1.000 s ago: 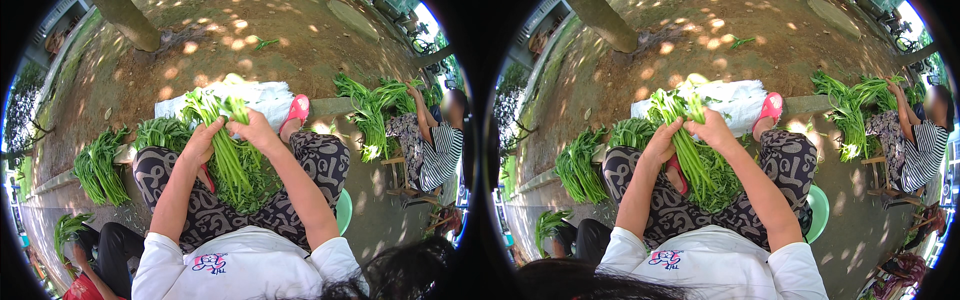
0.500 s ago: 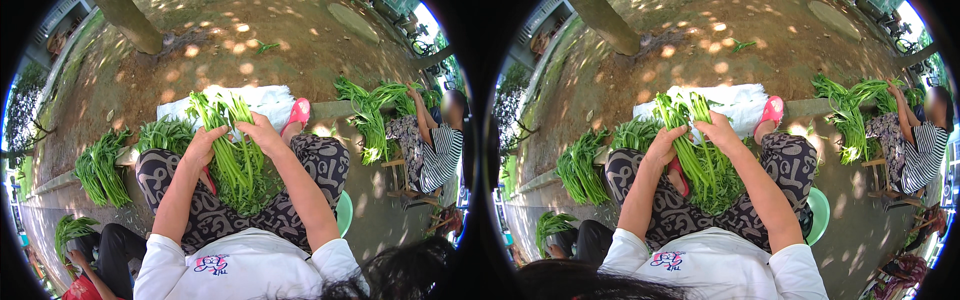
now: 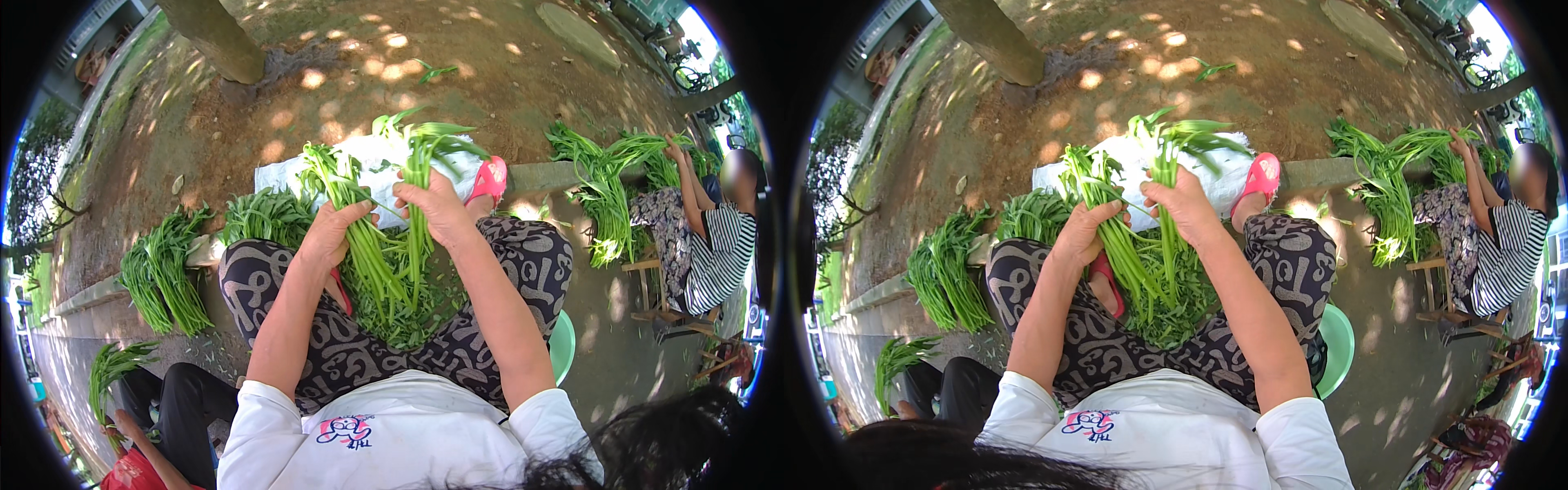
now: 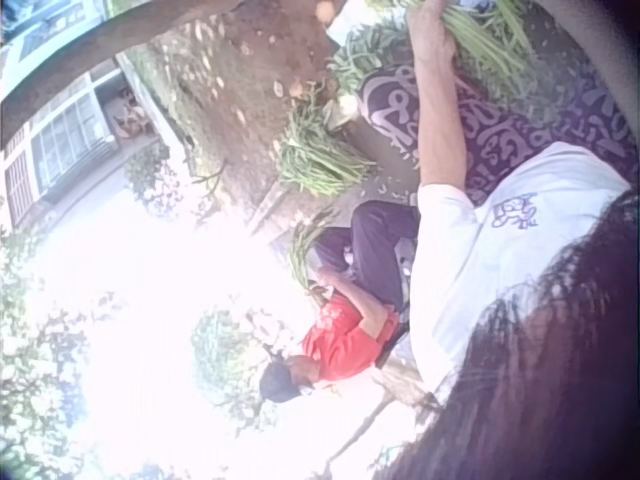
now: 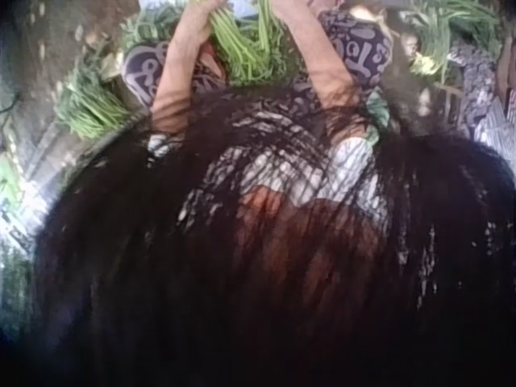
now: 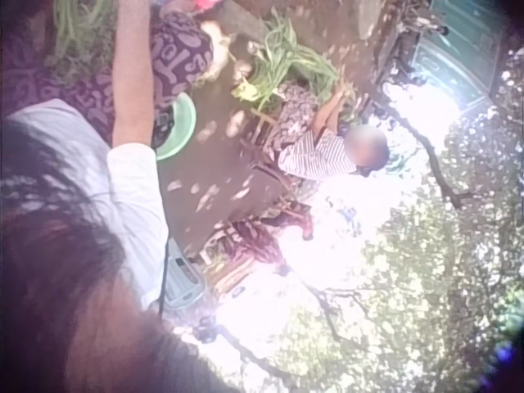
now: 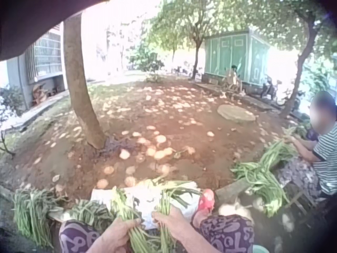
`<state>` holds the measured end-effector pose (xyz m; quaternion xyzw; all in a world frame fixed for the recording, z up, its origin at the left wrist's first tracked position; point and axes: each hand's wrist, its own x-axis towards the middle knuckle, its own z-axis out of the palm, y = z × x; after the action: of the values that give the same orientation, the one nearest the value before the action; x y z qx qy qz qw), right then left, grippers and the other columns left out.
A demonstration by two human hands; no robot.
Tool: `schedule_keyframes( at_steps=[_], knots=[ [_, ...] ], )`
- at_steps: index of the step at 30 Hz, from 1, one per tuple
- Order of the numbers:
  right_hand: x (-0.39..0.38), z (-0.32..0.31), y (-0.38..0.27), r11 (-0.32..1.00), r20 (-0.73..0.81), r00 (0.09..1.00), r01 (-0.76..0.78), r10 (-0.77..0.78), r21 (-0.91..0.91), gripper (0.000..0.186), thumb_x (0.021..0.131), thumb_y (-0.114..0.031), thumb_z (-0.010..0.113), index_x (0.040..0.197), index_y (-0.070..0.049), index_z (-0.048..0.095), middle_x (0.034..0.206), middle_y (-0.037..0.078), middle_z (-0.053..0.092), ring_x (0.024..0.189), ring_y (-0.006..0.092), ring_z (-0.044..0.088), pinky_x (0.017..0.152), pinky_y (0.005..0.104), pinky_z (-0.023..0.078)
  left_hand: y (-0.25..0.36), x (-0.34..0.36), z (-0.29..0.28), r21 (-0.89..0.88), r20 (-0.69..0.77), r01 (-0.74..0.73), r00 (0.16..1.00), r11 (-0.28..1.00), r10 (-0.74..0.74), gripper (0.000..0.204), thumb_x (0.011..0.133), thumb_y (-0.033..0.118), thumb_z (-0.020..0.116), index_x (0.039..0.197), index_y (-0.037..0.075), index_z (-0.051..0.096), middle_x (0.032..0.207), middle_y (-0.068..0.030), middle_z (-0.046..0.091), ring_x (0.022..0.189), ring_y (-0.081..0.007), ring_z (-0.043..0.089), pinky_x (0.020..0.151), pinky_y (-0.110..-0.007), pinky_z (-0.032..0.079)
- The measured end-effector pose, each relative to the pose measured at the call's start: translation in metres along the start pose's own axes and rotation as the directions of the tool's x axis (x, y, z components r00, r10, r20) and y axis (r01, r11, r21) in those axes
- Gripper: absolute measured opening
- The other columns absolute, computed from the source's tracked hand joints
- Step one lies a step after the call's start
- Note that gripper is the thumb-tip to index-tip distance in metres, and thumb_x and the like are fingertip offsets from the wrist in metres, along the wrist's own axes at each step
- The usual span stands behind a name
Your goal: The person sorts bunches of leafy green vegetables by hand, picking through the stems and leaves and placing the items into piles on a plastic sheet and the ground.
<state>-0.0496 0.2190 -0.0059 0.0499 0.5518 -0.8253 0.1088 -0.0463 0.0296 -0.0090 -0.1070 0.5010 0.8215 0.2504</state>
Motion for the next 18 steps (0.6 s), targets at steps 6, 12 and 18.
schedule_keyframes(
  at_steps=[6,12,18],
  knots=[
    [-0.003,0.008,0.006,0.928,0.138,0.990,0.039,0.014,-0.372,0.035,0.077,-0.007,0.069,0.108,-0.002,0.053,0.090,0.002,0.059,0.075,0.0105,0.056,0.062,0.0248,0.045,-0.001,-0.002,-0.001,0.000,0.074,0.000,0.997,1.000,0.000,0.030,0.089,0.018,0.065,0.112,0.002,0.056,0.094,-0.0073,0.063,0.081,-0.0177,0.062,0.071,-0.035,0.054],
    [0.009,-0.010,0.018,0.897,0.041,0.989,0.143,-0.139,-0.418,0.026,0.077,-0.007,0.062,0.101,0.001,0.056,0.080,0.007,0.062,0.075,0.0151,0.060,0.069,0.0288,0.048,0.002,-0.004,0.001,0.009,0.087,0.027,0.996,1.000,-0.028,0.038,0.093,0.032,0.059,0.117,0.002,0.055,0.104,-0.0093,0.063,0.090,-0.0199,0.061,0.077,-0.036,0.052],
    [0.001,-0.005,-0.002,0.994,-0.017,1.000,0.015,-0.017,-0.109,0.020,0.089,-0.010,0.060,0.106,-0.002,0.053,0.082,0.002,0.057,0.069,0.0110,0.056,0.059,0.0242,0.046,-0.002,0.002,0.002,-0.002,0.095,0.066,0.993,0.998,-0.065,0.058,0.096,0.055,0.038,0.125,0.006,0.050,0.114,-0.0110,0.061,0.099,-0.0240,0.059,0.086,-0.041,0.048]
  ],
)
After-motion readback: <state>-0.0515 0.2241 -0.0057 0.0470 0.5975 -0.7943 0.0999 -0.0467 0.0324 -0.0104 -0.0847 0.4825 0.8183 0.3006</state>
